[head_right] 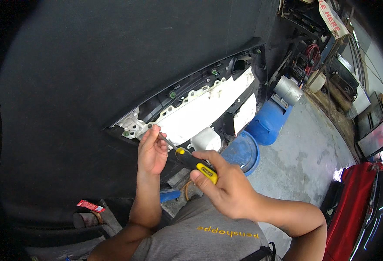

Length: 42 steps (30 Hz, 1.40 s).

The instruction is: The person removes a car door panel, then uses a screwdriver to unscrew fasteners from the back of the panel. After finishing, the person walks to a table and picks up two door handle assemblies.

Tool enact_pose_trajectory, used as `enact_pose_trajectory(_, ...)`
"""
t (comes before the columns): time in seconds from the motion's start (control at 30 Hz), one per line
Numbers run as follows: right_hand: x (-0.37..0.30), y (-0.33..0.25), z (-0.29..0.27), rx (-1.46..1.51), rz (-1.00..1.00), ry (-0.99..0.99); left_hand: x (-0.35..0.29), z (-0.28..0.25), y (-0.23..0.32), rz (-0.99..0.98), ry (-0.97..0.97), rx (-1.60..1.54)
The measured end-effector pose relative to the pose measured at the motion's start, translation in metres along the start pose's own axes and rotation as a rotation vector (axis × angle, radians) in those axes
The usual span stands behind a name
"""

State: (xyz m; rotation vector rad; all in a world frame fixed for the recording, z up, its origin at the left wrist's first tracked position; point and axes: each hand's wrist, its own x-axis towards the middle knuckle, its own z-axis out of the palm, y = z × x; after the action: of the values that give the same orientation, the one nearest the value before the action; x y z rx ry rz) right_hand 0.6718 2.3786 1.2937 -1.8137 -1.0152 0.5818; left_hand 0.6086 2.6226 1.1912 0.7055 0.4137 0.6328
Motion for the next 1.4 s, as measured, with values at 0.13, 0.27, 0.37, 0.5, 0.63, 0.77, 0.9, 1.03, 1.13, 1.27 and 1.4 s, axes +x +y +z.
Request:
enact_pose_trajectory(0.13,0.002,0.001,-0.011,-0.508,-0.371,-0.009,0.001,0.004,-0.004,0.03,0.092,0.012)
enact_pose_trajectory(0.27,0.002,0.006,-0.02,-1.068,-0.734,0.003,-0.002,0.005,-0.004,0.039,0.109,0.02)
enact_pose_trajectory(0.37,0.0,0.008,-0.009,-0.851,-0.486,-0.031,0.002,-0.002,-0.006,0.052,0.057,0.002)
enact_pose_trajectory(0.5,0.007,0.009,-0.011,0.083,0.067,-0.068,-0.001,0.002,-0.004,0.035,0.09,-0.018)
enact_pose_trajectory(0.63,0.003,0.004,-0.015,-0.396,-0.316,-0.053,0.0,-0.001,-0.003,0.046,0.07,-0.046)
enact_pose_trajectory(0.77,-0.002,0.01,-0.013,-0.933,-0.695,0.008,0.001,-0.007,-0.004,0.038,0.034,-0.064)
enact_pose_trajectory(0.9,0.001,0.007,-0.005,-0.558,-0.336,-0.019,-0.001,-0.005,-0.004,0.049,0.037,-0.049)
enact_pose_trajectory(1.03,0.012,-0.021,-0.026,-0.035,0.047,-0.126,0.001,0.007,-0.003,0.06,0.157,-0.061)
enact_pose_trajectory(1.13,0.005,-0.011,-0.026,-0.629,-0.436,-0.051,0.004,0.002,-0.005,0.063,0.183,-0.07)
enact_pose_trajectory(1.27,-0.001,0.003,-0.018,-1.032,-0.761,0.0,0.003,-0.002,-0.006,0.048,0.148,-0.073)
enact_pose_trajectory(1.4,0.002,-0.003,-0.005,-0.872,-0.511,-0.043,0.0,-0.004,-0.006,0.056,0.105,-0.06)
